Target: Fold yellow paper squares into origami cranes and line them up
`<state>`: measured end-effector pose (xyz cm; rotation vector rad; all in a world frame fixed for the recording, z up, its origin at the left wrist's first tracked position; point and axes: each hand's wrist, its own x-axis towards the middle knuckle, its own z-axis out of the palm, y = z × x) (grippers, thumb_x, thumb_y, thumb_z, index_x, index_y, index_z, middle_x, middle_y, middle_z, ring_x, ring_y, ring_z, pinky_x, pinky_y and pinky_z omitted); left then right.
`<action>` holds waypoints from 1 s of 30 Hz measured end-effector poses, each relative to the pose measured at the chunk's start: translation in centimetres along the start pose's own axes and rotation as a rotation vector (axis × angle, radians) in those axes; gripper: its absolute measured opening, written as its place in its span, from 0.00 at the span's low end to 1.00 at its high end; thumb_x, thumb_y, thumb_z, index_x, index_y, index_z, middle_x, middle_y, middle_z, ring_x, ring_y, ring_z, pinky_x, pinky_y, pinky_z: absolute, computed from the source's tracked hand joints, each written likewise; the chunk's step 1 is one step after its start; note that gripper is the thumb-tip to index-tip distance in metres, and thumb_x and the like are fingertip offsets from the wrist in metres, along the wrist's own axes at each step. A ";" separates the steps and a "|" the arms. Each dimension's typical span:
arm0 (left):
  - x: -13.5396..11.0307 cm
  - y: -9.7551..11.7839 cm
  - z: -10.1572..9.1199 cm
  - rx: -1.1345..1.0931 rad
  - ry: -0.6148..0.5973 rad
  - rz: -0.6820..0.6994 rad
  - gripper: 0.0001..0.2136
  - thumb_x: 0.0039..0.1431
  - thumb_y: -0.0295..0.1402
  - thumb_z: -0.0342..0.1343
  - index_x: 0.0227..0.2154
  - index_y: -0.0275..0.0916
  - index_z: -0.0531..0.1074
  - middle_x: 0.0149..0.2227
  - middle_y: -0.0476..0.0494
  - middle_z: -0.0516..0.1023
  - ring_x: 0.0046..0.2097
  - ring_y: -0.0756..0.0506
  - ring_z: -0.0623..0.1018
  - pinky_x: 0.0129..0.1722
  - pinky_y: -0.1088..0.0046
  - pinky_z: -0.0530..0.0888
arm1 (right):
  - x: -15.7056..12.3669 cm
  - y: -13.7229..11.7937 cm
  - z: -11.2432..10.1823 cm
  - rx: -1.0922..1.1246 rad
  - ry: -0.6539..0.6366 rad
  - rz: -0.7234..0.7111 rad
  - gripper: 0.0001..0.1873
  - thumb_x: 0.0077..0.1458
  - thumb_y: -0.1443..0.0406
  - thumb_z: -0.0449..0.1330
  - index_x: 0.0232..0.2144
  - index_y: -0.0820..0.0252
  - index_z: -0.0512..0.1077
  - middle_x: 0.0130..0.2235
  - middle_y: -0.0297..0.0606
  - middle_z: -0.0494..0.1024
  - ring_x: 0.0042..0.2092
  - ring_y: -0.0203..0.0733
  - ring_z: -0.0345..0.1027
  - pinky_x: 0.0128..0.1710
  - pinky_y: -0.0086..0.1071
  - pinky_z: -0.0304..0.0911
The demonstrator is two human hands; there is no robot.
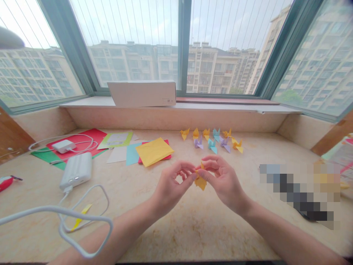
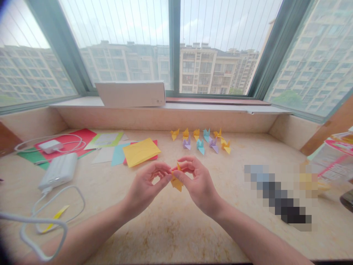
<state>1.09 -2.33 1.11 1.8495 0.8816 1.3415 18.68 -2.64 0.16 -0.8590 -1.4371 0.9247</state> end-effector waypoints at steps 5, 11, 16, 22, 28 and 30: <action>-0.1 0.0 0.2 -0.056 0.031 -0.005 0.06 0.59 0.34 0.64 0.35 0.37 0.76 0.32 0.45 0.81 0.33 0.49 0.78 0.34 0.74 0.75 | -0.1 0.1 0.0 -0.061 0.007 -0.032 0.18 0.55 0.59 0.68 0.47 0.53 0.71 0.36 0.37 0.82 0.41 0.43 0.77 0.45 0.39 0.72; -0.2 0.0 0.3 -0.064 0.082 0.026 0.04 0.58 0.32 0.64 0.33 0.37 0.75 0.31 0.46 0.80 0.32 0.49 0.77 0.34 0.75 0.75 | -0.3 -0.4 -0.3 -0.180 -0.006 0.034 0.14 0.55 0.56 0.67 0.40 0.57 0.78 0.41 0.41 0.83 0.45 0.47 0.77 0.48 0.42 0.70; -0.1 0.2 0.1 -0.036 0.111 0.049 0.04 0.58 0.31 0.63 0.33 0.37 0.76 0.31 0.46 0.80 0.32 0.49 0.77 0.34 0.74 0.75 | -0.2 -1.4 -0.2 -0.240 -0.064 0.005 0.11 0.58 0.57 0.64 0.36 0.57 0.79 0.36 0.38 0.83 0.39 0.45 0.77 0.43 0.38 0.71; -0.2 0.2 0.1 -0.003 0.113 0.083 0.03 0.57 0.29 0.63 0.33 0.37 0.75 0.30 0.47 0.79 0.31 0.50 0.76 0.33 0.75 0.74 | -0.3 -1.2 -0.2 -0.309 -0.020 -0.131 0.06 0.59 0.60 0.63 0.34 0.56 0.77 0.34 0.36 0.82 0.37 0.43 0.76 0.41 0.36 0.70; -0.4 0.3 0.2 -0.002 0.122 0.101 0.04 0.57 0.30 0.64 0.34 0.37 0.75 0.30 0.47 0.79 0.31 0.49 0.76 0.33 0.74 0.74 | -0.5 -1.0 -0.3 -0.447 -0.003 -0.349 0.03 0.59 0.64 0.64 0.33 0.56 0.75 0.34 0.36 0.80 0.38 0.43 0.74 0.41 0.37 0.68; -0.4 0.3 0.2 0.014 0.128 0.109 0.04 0.57 0.29 0.64 0.33 0.37 0.75 0.30 0.47 0.79 0.31 0.49 0.76 0.34 0.74 0.74 | -0.5 -1.1 -0.4 -0.491 -0.007 -0.409 0.02 0.59 0.65 0.63 0.33 0.55 0.75 0.33 0.37 0.80 0.37 0.44 0.73 0.41 0.38 0.67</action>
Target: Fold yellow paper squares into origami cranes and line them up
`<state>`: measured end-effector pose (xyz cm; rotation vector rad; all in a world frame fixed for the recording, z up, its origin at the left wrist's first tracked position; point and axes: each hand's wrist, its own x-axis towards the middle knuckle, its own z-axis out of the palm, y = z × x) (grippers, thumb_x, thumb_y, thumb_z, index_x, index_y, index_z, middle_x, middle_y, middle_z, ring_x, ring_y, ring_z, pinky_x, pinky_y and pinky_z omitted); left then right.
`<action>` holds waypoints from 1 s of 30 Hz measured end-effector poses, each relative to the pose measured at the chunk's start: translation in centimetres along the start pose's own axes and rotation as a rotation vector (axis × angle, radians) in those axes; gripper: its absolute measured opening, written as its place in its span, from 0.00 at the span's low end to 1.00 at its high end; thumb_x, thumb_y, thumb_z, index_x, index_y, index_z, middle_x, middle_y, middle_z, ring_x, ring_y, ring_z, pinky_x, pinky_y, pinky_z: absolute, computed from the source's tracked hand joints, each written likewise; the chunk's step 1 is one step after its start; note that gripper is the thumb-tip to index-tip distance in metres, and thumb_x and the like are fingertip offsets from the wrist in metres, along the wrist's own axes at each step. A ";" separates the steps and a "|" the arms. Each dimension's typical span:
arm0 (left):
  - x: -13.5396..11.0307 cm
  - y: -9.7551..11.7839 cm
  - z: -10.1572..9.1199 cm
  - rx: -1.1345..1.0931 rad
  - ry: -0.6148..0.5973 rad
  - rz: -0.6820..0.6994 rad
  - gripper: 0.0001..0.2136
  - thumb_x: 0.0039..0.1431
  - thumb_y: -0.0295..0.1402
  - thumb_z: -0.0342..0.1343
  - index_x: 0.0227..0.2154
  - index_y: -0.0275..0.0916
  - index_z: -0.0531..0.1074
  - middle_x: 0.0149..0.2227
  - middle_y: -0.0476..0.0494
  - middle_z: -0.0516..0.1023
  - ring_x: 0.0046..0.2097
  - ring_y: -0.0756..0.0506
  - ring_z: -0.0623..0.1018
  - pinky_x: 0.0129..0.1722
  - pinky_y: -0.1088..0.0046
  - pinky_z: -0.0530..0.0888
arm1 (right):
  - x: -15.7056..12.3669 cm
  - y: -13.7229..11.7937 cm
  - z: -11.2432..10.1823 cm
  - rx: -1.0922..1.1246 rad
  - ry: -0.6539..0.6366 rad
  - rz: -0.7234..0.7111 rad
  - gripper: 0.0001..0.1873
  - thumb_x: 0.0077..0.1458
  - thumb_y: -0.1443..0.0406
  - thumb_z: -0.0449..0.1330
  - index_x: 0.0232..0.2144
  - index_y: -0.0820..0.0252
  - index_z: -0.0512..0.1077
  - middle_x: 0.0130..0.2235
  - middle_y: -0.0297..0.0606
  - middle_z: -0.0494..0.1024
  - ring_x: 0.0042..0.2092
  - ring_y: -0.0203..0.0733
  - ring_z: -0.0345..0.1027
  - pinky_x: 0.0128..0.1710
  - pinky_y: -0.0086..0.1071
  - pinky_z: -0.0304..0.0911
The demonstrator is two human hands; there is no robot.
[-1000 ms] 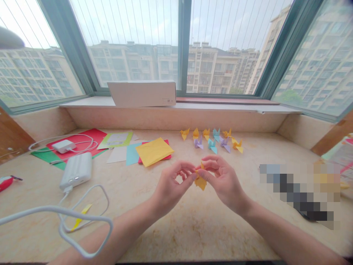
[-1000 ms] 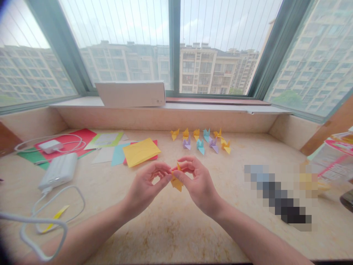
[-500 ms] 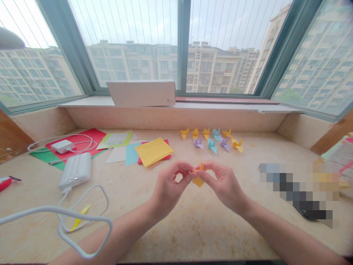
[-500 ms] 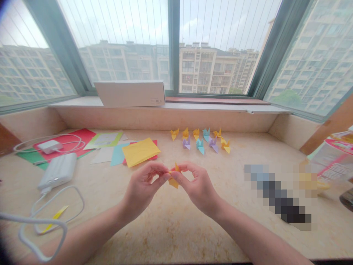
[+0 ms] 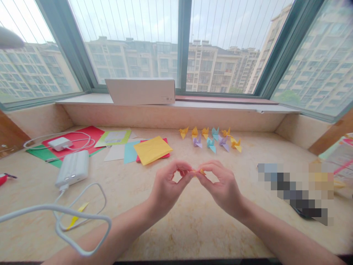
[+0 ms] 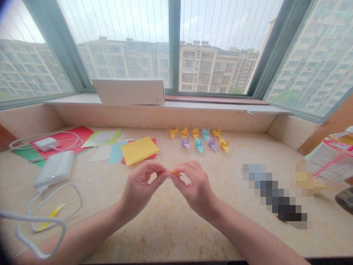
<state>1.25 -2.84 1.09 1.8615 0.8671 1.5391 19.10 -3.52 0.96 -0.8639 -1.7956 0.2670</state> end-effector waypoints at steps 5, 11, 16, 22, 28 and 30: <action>-0.1 -0.1 -0.1 0.044 -0.014 0.014 0.02 0.58 0.29 0.64 0.32 0.38 0.75 0.30 0.48 0.79 0.32 0.50 0.76 0.34 0.74 0.74 | 0.0 -0.1 0.0 -0.033 -0.018 -0.025 0.03 0.60 0.66 0.63 0.32 0.55 0.73 0.31 0.36 0.79 0.36 0.43 0.72 0.40 0.38 0.66; -0.2 -0.3 -0.1 0.059 -0.018 0.024 0.02 0.59 0.28 0.63 0.34 0.38 0.75 0.31 0.48 0.80 0.32 0.49 0.76 0.35 0.74 0.73 | -0.1 0.0 0.1 -0.024 -0.009 -0.035 0.03 0.60 0.67 0.62 0.32 0.57 0.73 0.32 0.36 0.78 0.36 0.42 0.71 0.40 0.36 0.66; 0.1 0.2 -0.3 0.102 -0.019 0.061 0.02 0.59 0.27 0.63 0.32 0.39 0.75 0.29 0.51 0.79 0.31 0.51 0.75 0.34 0.76 0.72 | -0.1 -0.1 0.1 -0.016 0.001 -0.048 0.03 0.59 0.67 0.62 0.31 0.58 0.73 0.30 0.34 0.77 0.35 0.41 0.70 0.39 0.35 0.65; 0.4 0.2 -0.3 0.052 -0.022 -0.003 0.02 0.59 0.29 0.62 0.32 0.39 0.75 0.31 0.49 0.80 0.33 0.50 0.75 0.36 0.75 0.72 | -0.2 -0.3 0.3 0.121 -0.061 0.166 0.06 0.60 0.62 0.63 0.31 0.58 0.75 0.31 0.35 0.79 0.35 0.41 0.72 0.40 0.35 0.65; 0.4 -0.7 -0.3 0.005 -0.085 -0.136 0.09 0.60 0.34 0.62 0.42 0.38 0.75 0.36 0.45 0.82 0.36 0.48 0.78 0.39 0.71 0.74 | 0.1 0.1 0.5 0.435 -0.079 0.513 0.12 0.57 0.56 0.64 0.33 0.59 0.78 0.34 0.37 0.82 0.36 0.41 0.73 0.39 0.33 0.67; 0.4 -0.7 -0.3 0.037 -0.124 -0.151 0.07 0.61 0.34 0.61 0.39 0.37 0.76 0.36 0.45 0.82 0.36 0.48 0.78 0.37 0.72 0.73 | 0.4 0.4 0.4 0.532 -0.057 0.579 0.14 0.55 0.55 0.66 0.33 0.60 0.78 0.33 0.38 0.82 0.36 0.40 0.74 0.38 0.32 0.68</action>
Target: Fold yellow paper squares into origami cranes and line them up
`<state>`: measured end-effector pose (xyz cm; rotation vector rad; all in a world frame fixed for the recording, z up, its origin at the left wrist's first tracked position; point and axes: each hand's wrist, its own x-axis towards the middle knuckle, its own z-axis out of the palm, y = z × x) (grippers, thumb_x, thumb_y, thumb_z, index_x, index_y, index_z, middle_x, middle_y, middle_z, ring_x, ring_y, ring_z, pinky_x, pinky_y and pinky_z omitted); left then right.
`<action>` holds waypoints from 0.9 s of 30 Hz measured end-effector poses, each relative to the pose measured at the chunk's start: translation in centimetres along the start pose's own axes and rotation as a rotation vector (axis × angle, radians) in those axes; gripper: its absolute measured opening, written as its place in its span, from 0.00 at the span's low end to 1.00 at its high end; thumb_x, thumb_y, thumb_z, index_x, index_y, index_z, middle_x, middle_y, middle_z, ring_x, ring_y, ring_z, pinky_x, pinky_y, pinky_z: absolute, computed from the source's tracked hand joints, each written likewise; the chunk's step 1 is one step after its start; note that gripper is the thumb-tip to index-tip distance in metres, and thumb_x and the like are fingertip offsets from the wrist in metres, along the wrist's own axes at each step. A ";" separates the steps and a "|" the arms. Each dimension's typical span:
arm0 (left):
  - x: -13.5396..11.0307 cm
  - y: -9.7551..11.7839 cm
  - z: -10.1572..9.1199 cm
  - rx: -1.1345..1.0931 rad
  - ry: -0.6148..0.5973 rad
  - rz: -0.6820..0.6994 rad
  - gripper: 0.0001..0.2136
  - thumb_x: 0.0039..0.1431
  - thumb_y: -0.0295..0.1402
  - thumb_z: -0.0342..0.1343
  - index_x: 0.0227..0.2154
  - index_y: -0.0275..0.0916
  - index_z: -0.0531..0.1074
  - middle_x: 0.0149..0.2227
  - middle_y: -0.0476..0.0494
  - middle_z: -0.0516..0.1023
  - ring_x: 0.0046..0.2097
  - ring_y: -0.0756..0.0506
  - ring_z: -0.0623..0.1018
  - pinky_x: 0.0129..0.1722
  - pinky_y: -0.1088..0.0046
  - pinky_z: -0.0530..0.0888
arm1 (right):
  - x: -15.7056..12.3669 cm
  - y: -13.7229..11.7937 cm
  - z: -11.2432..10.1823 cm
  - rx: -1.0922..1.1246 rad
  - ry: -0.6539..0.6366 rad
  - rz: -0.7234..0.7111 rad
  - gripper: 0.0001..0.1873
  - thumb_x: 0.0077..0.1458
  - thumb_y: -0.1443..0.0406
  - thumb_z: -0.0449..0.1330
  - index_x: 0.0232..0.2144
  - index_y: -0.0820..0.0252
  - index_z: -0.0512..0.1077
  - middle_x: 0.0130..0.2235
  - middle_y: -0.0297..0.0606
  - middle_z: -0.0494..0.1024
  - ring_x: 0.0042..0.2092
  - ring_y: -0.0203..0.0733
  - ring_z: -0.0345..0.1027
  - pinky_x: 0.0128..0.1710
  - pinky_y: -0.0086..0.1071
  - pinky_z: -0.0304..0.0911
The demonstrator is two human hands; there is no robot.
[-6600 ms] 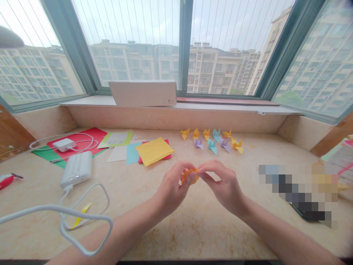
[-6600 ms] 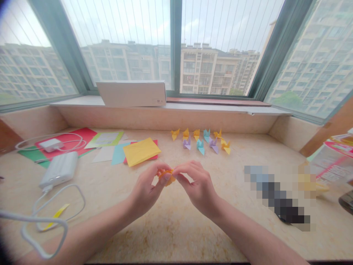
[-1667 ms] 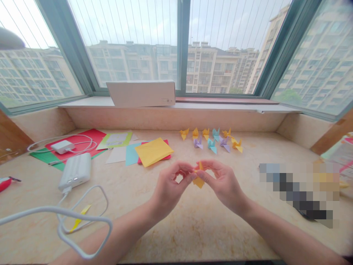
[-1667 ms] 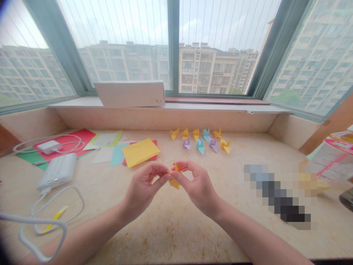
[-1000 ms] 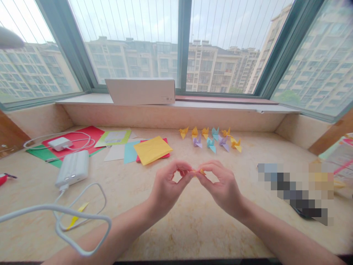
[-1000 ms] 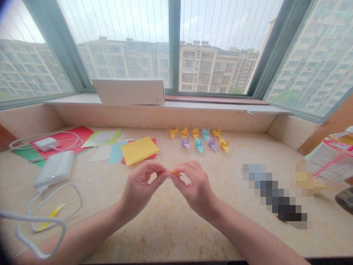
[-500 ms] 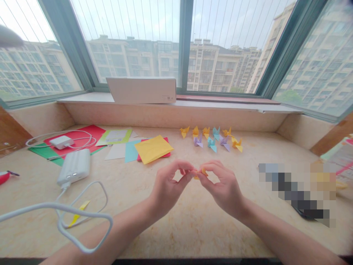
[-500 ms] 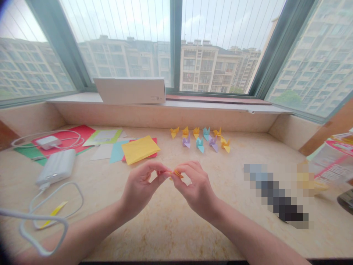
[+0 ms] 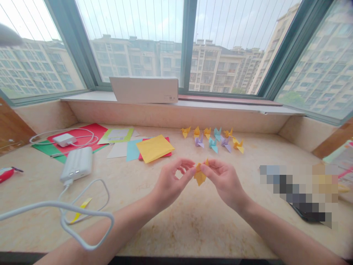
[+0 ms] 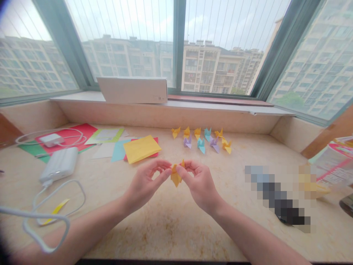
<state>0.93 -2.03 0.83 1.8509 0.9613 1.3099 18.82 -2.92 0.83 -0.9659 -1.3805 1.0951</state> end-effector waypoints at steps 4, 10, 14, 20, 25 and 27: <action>0.1 0.3 0.0 0.066 -0.033 0.019 0.04 0.62 0.32 0.59 0.35 0.38 0.77 0.32 0.48 0.81 0.34 0.49 0.77 0.36 0.74 0.72 | 0.3 -0.2 -0.2 0.129 -0.018 0.070 0.15 0.53 0.54 0.68 0.33 0.60 0.79 0.31 0.37 0.82 0.34 0.38 0.74 0.37 0.30 0.68; 0.2 0.6 -0.2 0.112 0.018 0.086 0.03 0.61 0.30 0.60 0.32 0.37 0.77 0.30 0.49 0.81 0.31 0.50 0.76 0.34 0.75 0.72 | 0.1 -0.4 0.0 0.155 -0.084 0.078 0.13 0.52 0.55 0.69 0.33 0.59 0.79 0.33 0.36 0.83 0.34 0.36 0.75 0.36 0.28 0.69; 0.1 0.7 -0.4 0.123 0.028 0.099 0.04 0.61 0.29 0.59 0.32 0.37 0.77 0.29 0.49 0.81 0.32 0.50 0.76 0.35 0.75 0.72 | 0.0 -0.3 0.0 0.149 -0.117 0.084 0.13 0.54 0.55 0.68 0.35 0.59 0.79 0.35 0.38 0.83 0.37 0.38 0.76 0.39 0.30 0.69; 0.3 0.8 -0.5 0.133 0.004 0.091 0.05 0.62 0.30 0.58 0.32 0.37 0.77 0.29 0.48 0.81 0.32 0.50 0.76 0.34 0.76 0.72 | 0.2 -0.4 -0.1 0.144 -0.178 0.080 0.13 0.55 0.54 0.67 0.36 0.58 0.79 0.35 0.38 0.83 0.41 0.42 0.76 0.44 0.34 0.69; 0.4 0.7 -0.6 0.149 -0.033 0.091 0.06 0.62 0.30 0.57 0.31 0.37 0.77 0.28 0.47 0.81 0.31 0.49 0.76 0.34 0.75 0.72 | 0.4 -0.3 -0.3 0.106 -0.203 0.077 0.14 0.56 0.54 0.66 0.34 0.59 0.77 0.35 0.38 0.82 0.38 0.40 0.75 0.41 0.33 0.68; 0.4 0.6 -0.7 0.164 -0.045 0.096 0.06 0.62 0.30 0.57 0.31 0.37 0.76 0.29 0.47 0.81 0.32 0.49 0.77 0.34 0.75 0.72 | 0.4 -0.2 -0.4 0.091 -0.215 0.078 0.15 0.57 0.54 0.65 0.35 0.60 0.77 0.35 0.38 0.81 0.38 0.41 0.75 0.41 0.34 0.67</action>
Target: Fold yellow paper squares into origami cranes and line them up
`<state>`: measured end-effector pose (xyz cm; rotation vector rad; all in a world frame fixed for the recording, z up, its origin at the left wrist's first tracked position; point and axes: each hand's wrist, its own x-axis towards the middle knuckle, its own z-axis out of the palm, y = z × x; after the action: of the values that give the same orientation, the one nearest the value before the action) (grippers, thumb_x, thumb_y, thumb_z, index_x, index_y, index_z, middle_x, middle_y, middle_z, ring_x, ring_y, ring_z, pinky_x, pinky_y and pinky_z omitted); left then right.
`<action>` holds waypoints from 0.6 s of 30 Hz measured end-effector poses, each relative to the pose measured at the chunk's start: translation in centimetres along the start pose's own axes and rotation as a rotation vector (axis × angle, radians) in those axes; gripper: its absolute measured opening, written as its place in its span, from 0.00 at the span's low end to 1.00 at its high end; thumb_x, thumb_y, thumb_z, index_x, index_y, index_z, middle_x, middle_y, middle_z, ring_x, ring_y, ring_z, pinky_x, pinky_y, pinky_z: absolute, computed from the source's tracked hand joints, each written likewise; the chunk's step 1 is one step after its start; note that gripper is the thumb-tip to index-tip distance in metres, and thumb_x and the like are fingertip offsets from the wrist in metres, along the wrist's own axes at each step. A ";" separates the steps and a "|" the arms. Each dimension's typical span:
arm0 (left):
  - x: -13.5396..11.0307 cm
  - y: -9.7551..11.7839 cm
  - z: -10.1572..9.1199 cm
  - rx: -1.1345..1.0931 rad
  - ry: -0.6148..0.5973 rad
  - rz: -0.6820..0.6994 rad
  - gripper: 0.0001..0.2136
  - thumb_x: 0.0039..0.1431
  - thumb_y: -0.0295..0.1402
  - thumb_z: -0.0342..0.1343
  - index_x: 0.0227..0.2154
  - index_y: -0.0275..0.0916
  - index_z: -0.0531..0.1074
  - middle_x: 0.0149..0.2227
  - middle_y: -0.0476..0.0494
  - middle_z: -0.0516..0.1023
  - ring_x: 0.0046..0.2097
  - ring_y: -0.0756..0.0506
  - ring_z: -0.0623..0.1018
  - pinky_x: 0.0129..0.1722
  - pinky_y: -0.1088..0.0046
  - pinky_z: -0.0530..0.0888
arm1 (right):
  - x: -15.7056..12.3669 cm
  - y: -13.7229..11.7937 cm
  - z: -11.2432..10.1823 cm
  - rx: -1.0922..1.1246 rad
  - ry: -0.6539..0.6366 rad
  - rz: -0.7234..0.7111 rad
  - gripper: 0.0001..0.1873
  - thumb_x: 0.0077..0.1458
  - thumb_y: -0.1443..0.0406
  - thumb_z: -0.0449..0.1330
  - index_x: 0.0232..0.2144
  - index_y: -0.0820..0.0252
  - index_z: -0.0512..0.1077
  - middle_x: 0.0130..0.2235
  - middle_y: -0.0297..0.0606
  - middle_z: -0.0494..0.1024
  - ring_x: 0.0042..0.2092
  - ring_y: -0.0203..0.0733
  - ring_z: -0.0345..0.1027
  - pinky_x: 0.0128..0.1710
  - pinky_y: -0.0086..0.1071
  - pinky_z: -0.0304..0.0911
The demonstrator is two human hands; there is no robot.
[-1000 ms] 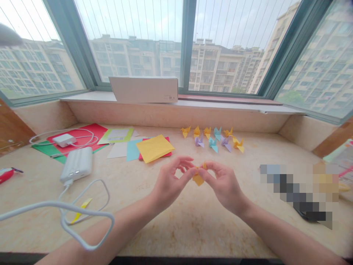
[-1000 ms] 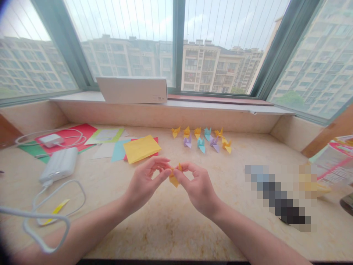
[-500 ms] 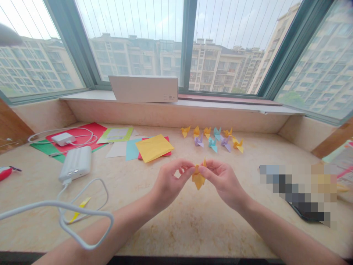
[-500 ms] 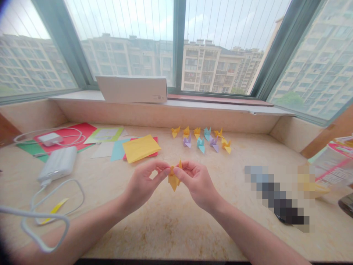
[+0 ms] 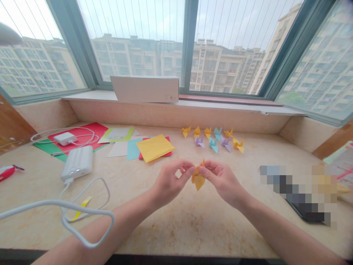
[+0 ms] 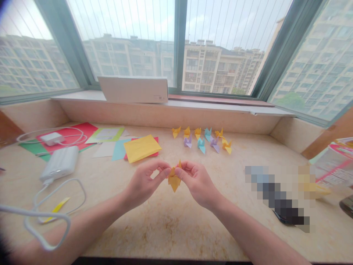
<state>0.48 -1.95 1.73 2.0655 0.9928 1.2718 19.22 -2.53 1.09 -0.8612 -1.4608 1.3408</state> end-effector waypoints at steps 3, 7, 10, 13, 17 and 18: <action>0.0 -0.2 0.0 0.036 -0.007 0.017 0.05 0.62 0.30 0.56 0.31 0.37 0.76 0.29 0.47 0.80 0.32 0.48 0.77 0.33 0.74 0.73 | 0.0 0.1 -0.1 -0.035 0.000 0.011 0.15 0.57 0.53 0.65 0.36 0.60 0.77 0.35 0.39 0.81 0.38 0.42 0.74 0.40 0.35 0.68; 0.0 -0.5 0.1 0.109 -0.009 0.055 0.06 0.63 0.29 0.55 0.31 0.38 0.74 0.29 0.47 0.80 0.31 0.48 0.77 0.33 0.74 0.73 | 0.0 0.2 -0.2 -0.086 -0.006 0.020 0.16 0.58 0.53 0.64 0.37 0.60 0.78 0.36 0.39 0.81 0.39 0.43 0.74 0.40 0.35 0.68; -0.1 -0.5 0.1 0.126 -0.014 0.051 0.05 0.63 0.29 0.54 0.32 0.38 0.73 0.29 0.48 0.79 0.31 0.48 0.76 0.30 0.76 0.72 | 0.0 0.1 -0.2 -0.119 0.001 0.016 0.17 0.58 0.52 0.63 0.37 0.60 0.78 0.35 0.39 0.81 0.38 0.43 0.74 0.39 0.35 0.68; -0.1 -0.4 0.1 0.125 -0.014 0.023 0.05 0.63 0.29 0.54 0.31 0.38 0.73 0.29 0.48 0.79 0.31 0.49 0.76 0.27 0.78 0.71 | 0.0 0.1 -0.2 -0.131 0.018 0.017 0.17 0.58 0.52 0.63 0.36 0.61 0.77 0.34 0.39 0.81 0.36 0.41 0.73 0.38 0.34 0.67; -0.1 -0.1 0.0 0.126 -0.025 0.004 0.05 0.63 0.29 0.53 0.31 0.38 0.71 0.28 0.48 0.77 0.31 0.49 0.76 0.22 0.81 0.68 | -0.1 0.2 -0.2 -0.123 0.025 0.033 0.16 0.58 0.53 0.64 0.36 0.61 0.77 0.35 0.38 0.81 0.36 0.39 0.73 0.38 0.33 0.67; -0.2 0.0 0.0 0.128 -0.026 0.003 0.05 0.64 0.30 0.53 0.31 0.38 0.71 0.28 0.48 0.77 0.31 0.49 0.75 0.22 0.81 0.68 | -0.1 0.2 -0.2 -0.128 0.026 0.034 0.16 0.58 0.53 0.64 0.36 0.61 0.77 0.35 0.39 0.81 0.36 0.39 0.73 0.38 0.33 0.66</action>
<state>0.45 -2.06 1.61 2.1740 1.0853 1.2079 19.42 -2.50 0.90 -0.9864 -1.5302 1.2675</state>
